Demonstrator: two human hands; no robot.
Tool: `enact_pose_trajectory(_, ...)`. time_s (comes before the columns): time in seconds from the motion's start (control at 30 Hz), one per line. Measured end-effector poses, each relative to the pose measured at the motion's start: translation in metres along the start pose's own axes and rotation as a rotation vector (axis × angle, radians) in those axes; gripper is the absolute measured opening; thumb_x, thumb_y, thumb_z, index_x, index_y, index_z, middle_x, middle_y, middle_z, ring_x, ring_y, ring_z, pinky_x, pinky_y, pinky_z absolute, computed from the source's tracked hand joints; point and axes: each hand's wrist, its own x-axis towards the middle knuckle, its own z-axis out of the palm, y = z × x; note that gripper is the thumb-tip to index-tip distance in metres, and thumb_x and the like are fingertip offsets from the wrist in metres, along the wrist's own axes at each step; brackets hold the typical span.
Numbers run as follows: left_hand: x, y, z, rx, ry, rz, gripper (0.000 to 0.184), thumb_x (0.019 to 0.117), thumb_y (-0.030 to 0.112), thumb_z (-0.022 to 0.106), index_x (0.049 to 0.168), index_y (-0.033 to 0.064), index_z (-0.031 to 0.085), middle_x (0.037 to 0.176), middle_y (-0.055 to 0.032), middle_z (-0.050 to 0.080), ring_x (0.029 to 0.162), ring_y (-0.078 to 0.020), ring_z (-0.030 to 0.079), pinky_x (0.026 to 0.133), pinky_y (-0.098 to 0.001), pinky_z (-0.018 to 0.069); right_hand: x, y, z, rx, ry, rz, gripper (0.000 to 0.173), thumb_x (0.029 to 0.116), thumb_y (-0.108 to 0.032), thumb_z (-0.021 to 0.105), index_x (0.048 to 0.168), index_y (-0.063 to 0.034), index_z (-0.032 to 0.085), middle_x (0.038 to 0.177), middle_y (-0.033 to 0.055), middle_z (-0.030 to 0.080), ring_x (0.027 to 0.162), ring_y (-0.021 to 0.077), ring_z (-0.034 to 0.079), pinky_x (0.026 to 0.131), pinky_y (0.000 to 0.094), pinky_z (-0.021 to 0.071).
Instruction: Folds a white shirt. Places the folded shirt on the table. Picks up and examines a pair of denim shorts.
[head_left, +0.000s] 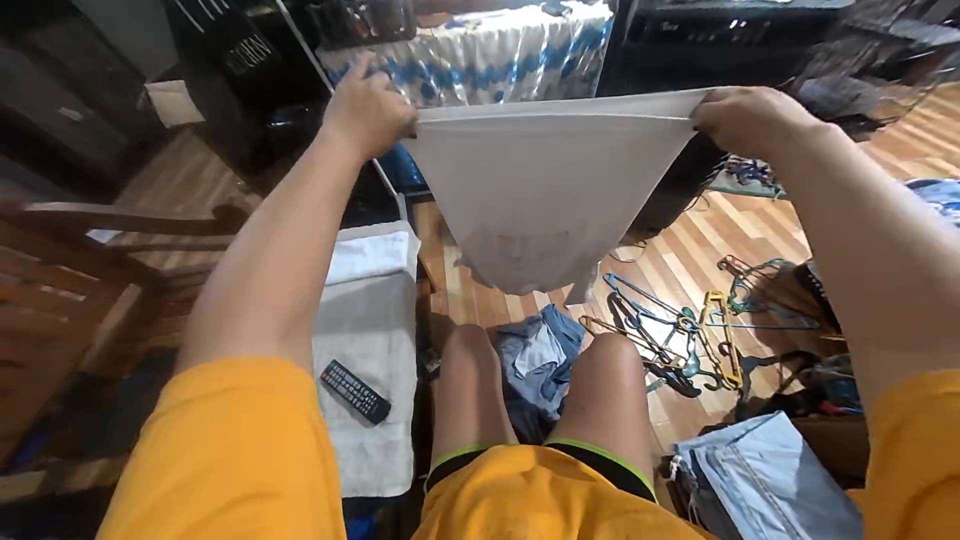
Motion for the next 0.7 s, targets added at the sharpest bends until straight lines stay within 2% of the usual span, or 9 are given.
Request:
enact_pose_trajectory(0.07, -0.001, -0.001, -0.002, 0.021, -0.057, -0.057, 0.025, 0.1051, 0.018, 0.058, 0.111, -0.0022, 0.07, 0.107, -0.0264, 0.07, 0.116, -0.0482, 0.061, 0.118, -0.0668, 0.0227, 0.003, 0.001, 0.008, -0.062, 0.033, -0.084, 0.018, 0.0977, 0.01, 0.053, 0.104, 0.0084, 0.069, 0.119, 0.0311, 0.064, 0.123, 0.0514, 0.056, 0.105, 0.0675, 0.0415)
enact_pose_trajectory(0.13, -0.004, -0.002, 0.0, 0.052, -0.109, -0.13, 0.023, 0.1049, 0.017, 0.058, 0.114, 0.0007, 0.071, 0.114, -0.024, 0.069, 0.122, -0.0459, 0.058, 0.119, -0.0659, 0.0212, 0.004, 0.004, 0.013, -0.141, 0.096, -0.164, 0.017, 0.0969, 0.008, 0.055, 0.101, 0.0055, 0.071, 0.112, 0.0267, 0.068, 0.124, 0.0478, 0.055, 0.113, 0.0646, 0.0322)
enact_pose_trajectory(0.2, -0.01, -0.005, 0.0, 0.044, -0.106, -0.209, 0.022, 0.1044, 0.015, 0.058, 0.115, 0.0003, 0.07, 0.123, -0.0254, 0.065, 0.126, -0.0471, 0.055, 0.119, -0.067, 0.0205, 0.003, 0.004, 0.014, -0.13, 0.135, -0.174, 0.019, 0.0997, 0.005, 0.053, 0.103, 0.0037, 0.071, 0.11, 0.0247, 0.07, 0.126, 0.0479, 0.055, 0.116, 0.0689, 0.024)
enact_pose_trajectory(0.33, -0.019, -0.008, -0.008, -0.115, -0.045, -0.46, 0.028, 0.1031, 0.019, 0.059, 0.121, 0.002, 0.071, 0.136, -0.0311, 0.055, 0.132, -0.0502, 0.047, 0.114, -0.0667, 0.0268, -0.005, -0.002, 0.021, 0.016, 0.217, -0.158, 0.02, 0.1035, -0.007, 0.054, 0.105, 0.005, 0.071, 0.112, 0.0283, 0.07, 0.126, 0.0537, 0.053, 0.114, 0.075, 0.0196)
enact_pose_trajectory(0.43, -0.023, -0.009, -0.006, -0.18, -0.164, -0.555, 0.025, 0.1021, 0.018, 0.062, 0.12, 0.0048, 0.072, 0.135, -0.0298, 0.057, 0.131, -0.0496, 0.048, 0.111, -0.0674, 0.0316, -0.016, -0.016, 0.029, 0.043, 0.265, -0.201, 0.022, 0.1042, -0.013, 0.055, 0.107, 0.003, 0.071, 0.115, 0.027, 0.068, 0.128, 0.0546, 0.049, 0.114, 0.0757, 0.017)
enact_pose_trajectory(0.53, -0.029, -0.005, -0.008, -0.26, -0.218, -0.634, 0.026, 0.1054, 0.017, 0.054, 0.12, 0.0048, 0.072, 0.131, -0.0262, 0.063, 0.125, -0.0487, 0.057, 0.102, -0.0707, 0.0397, -0.03, -0.029, 0.036, 0.019, 0.234, -0.243, 0.017, 0.1008, -0.003, 0.057, 0.106, 0.0022, 0.072, 0.111, 0.0272, 0.069, 0.122, 0.0546, 0.055, 0.112, 0.0776, 0.0209)
enact_pose_trajectory(0.6, -0.029, -0.004, -0.008, -0.388, -0.192, -0.665, 0.027, 0.1059, 0.016, 0.051, 0.116, 0.0008, 0.071, 0.125, -0.028, 0.065, 0.121, -0.0494, 0.059, 0.098, -0.0718, 0.0431, -0.038, -0.031, 0.042, 0.007, 0.249, -0.242, 0.019, 0.0995, 0.003, 0.055, 0.105, 0.0022, 0.073, 0.108, 0.0261, 0.07, 0.117, 0.0531, 0.058, 0.111, 0.0771, 0.0224)
enact_pose_trajectory(0.7, -0.023, -0.002, -0.006, -0.668, -0.169, -0.745, 0.031, 0.1045, 0.019, 0.055, 0.111, -0.0073, 0.07, 0.114, -0.0286, 0.068, 0.11, -0.0428, 0.064, 0.098, -0.0632, 0.0451, -0.047, -0.028, 0.045, -0.015, 0.287, -0.2, 0.021, 0.1004, 0.005, 0.052, 0.109, 0.004, 0.071, 0.106, 0.0295, 0.068, 0.113, 0.0535, 0.059, 0.111, 0.0745, 0.0248)
